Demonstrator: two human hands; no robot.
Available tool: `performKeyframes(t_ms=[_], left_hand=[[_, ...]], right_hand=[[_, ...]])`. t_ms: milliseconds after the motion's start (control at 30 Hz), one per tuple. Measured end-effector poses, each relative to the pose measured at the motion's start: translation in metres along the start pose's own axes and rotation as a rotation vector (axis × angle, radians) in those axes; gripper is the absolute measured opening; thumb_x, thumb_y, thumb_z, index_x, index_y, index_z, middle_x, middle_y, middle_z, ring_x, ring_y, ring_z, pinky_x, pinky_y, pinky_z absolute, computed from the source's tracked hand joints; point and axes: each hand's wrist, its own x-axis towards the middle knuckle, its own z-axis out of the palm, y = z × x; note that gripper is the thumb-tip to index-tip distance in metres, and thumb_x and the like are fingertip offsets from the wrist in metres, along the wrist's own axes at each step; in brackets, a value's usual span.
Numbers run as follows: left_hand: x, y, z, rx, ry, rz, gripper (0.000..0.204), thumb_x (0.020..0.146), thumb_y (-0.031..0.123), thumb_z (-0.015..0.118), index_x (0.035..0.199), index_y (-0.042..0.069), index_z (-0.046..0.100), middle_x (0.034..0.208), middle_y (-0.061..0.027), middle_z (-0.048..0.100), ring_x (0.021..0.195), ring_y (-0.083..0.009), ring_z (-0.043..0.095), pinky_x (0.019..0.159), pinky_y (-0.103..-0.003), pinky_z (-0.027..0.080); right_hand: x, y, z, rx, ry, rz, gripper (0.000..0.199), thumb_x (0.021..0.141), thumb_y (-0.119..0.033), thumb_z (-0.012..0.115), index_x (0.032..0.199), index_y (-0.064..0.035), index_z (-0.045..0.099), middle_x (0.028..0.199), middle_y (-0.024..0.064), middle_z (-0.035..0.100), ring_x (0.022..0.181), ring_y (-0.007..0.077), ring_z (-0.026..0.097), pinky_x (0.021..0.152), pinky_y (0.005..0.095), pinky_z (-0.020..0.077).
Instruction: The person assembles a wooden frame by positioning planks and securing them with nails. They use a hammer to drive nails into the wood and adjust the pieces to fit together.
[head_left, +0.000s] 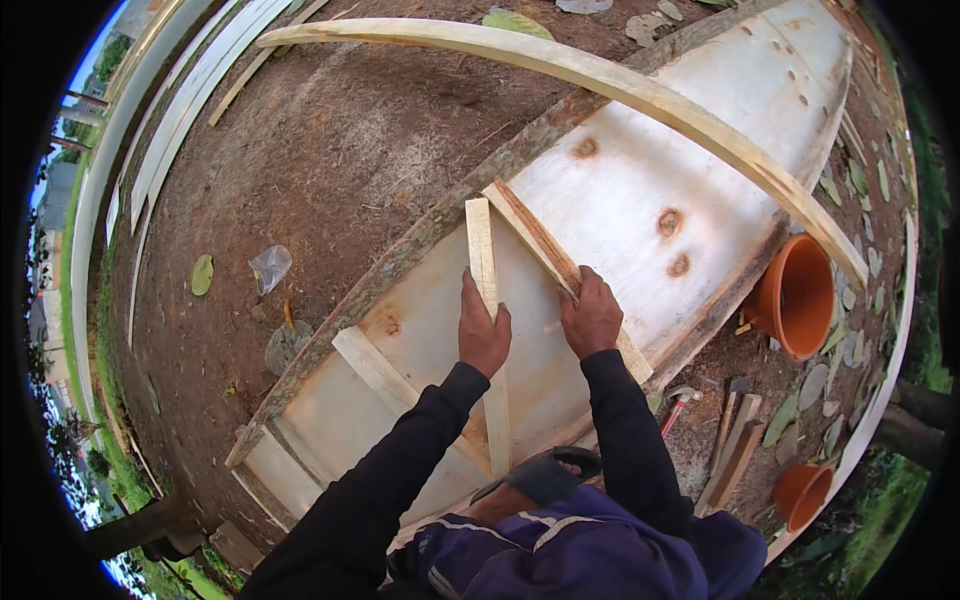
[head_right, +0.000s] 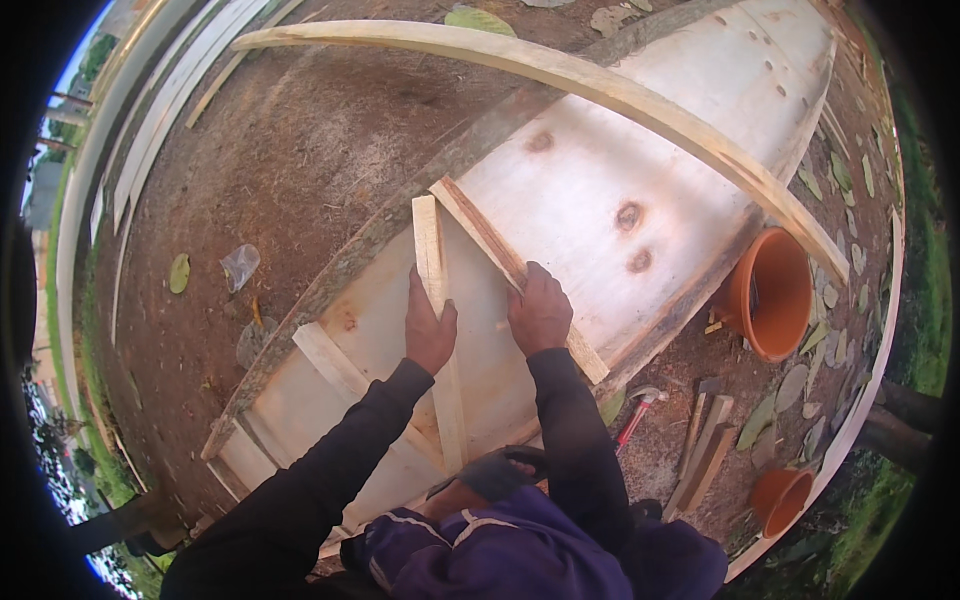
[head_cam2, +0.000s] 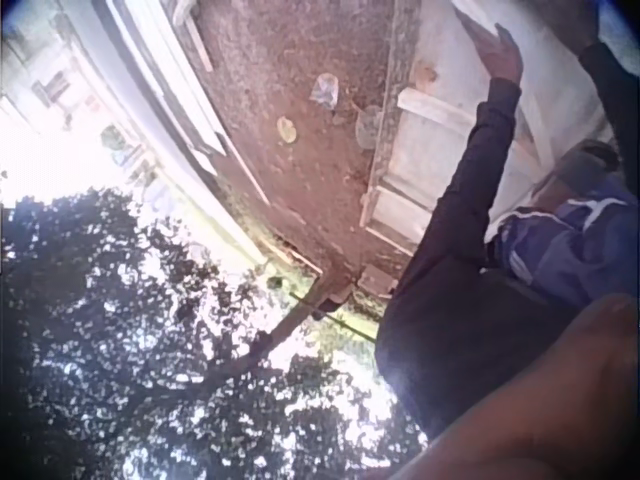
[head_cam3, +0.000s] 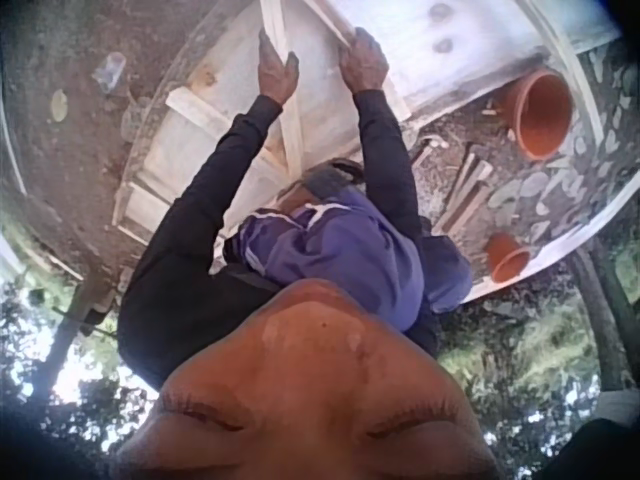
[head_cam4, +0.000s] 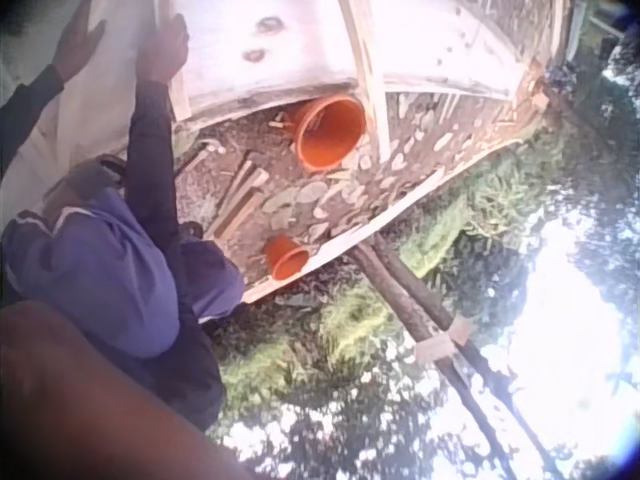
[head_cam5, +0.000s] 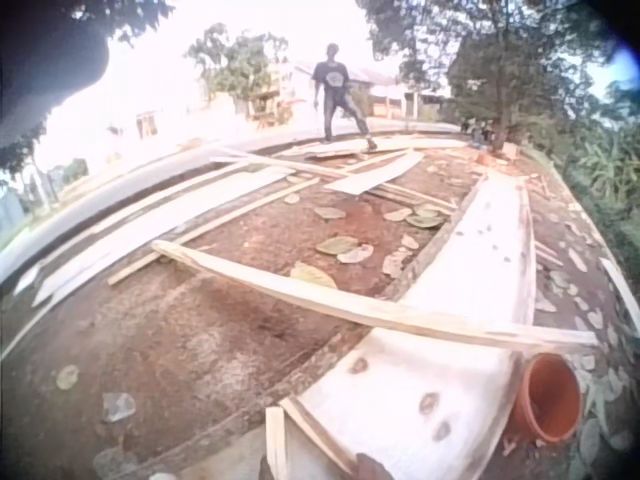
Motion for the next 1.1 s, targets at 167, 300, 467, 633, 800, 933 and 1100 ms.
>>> performKeyframes(t_ms=[167,300,467,633,800,933,1100], left_hand=[[-0.003,-0.001,0.015,0.057,-0.021,0.018,0.080,0.094,0.006,0.058,0.157,-0.009,0.013,0.152,-0.0368,0.034,0.138,-0.0516,0.042,0.115,-0.049,0.038],[-0.001,-0.002,0.015,0.040,-0.002,0.012,0.080,0.094,0.005,0.058,0.157,-0.009,0.012,0.152,-0.0370,0.034,0.138,-0.0516,0.041,0.116,-0.049,0.037],[0.002,0.001,0.013,0.040,0.006,0.017,0.079,0.093,0.004,0.058,0.156,-0.011,0.013,0.152,-0.0377,0.034,0.139,-0.0516,0.040,0.117,-0.048,0.036],[-0.004,-0.003,0.013,0.012,0.025,-0.004,0.078,0.093,0.006,0.059,0.155,-0.013,0.016,0.149,-0.0384,0.037,0.138,-0.0515,0.040,0.118,-0.048,0.034],[-0.001,0.002,0.009,0.031,-0.018,-0.067,0.082,0.092,0.010,0.064,0.155,-0.010,0.017,0.152,-0.0361,0.034,0.142,-0.0505,0.036,0.119,-0.049,0.032],[0.009,0.010,0.005,0.135,0.045,0.032,0.087,0.092,0.021,0.070,0.155,-0.009,0.019,0.153,-0.0337,0.034,0.145,-0.0479,0.033,0.121,-0.051,0.029],[0.088,0.013,0.004,0.146,0.230,0.084,0.083,0.095,0.032,0.069,0.153,-0.009,0.026,0.153,-0.0326,0.036,0.145,-0.0474,0.033,0.122,-0.052,0.026]], right_hand=[[0.002,0.003,-0.009,0.017,0.027,-0.065,0.049,0.086,-0.019,0.075,0.128,-0.0031,0.054,0.112,0.0152,0.065,0.102,0.0359,0.063,0.086,0.0470,0.0526],[0.010,0.001,-0.019,-0.030,-0.081,-0.045,0.047,0.086,-0.019,0.075,0.125,-0.0033,0.053,0.108,0.0144,0.064,0.100,0.0359,0.062,0.083,0.0474,0.0524],[0.006,-0.002,-0.011,-0.049,-0.053,-0.071,0.044,0.087,-0.018,0.074,0.121,-0.0037,0.052,0.106,0.0148,0.063,0.099,0.0363,0.062,0.082,0.0473,0.0528],[0.010,-0.009,-0.014,-0.096,-0.144,-0.035,0.040,0.089,-0.019,0.073,0.119,-0.0044,0.051,0.104,0.0151,0.064,0.099,0.0362,0.063,0.080,0.0478,0.0540],[0.016,-0.011,-0.015,-0.162,-0.207,-0.012,0.040,0.090,-0.021,0.073,0.118,-0.0046,0.051,0.104,0.0148,0.064,0.098,0.0361,0.063,0.080,0.0487,0.0544],[0.012,0.000,-0.011,-0.149,-0.123,-0.053,0.038,0.089,-0.024,0.073,0.114,-0.0059,0.051,0.104,0.0129,0.064,0.100,0.0343,0.064,0.082,0.0482,0.0545],[0.014,-0.010,-0.029,-0.123,-0.175,-0.061,0.050,0.093,-0.028,0.071,0.131,-0.0030,0.051,0.121,0.0184,0.063,0.115,0.0368,0.060,0.095,0.0474,0.0516]])
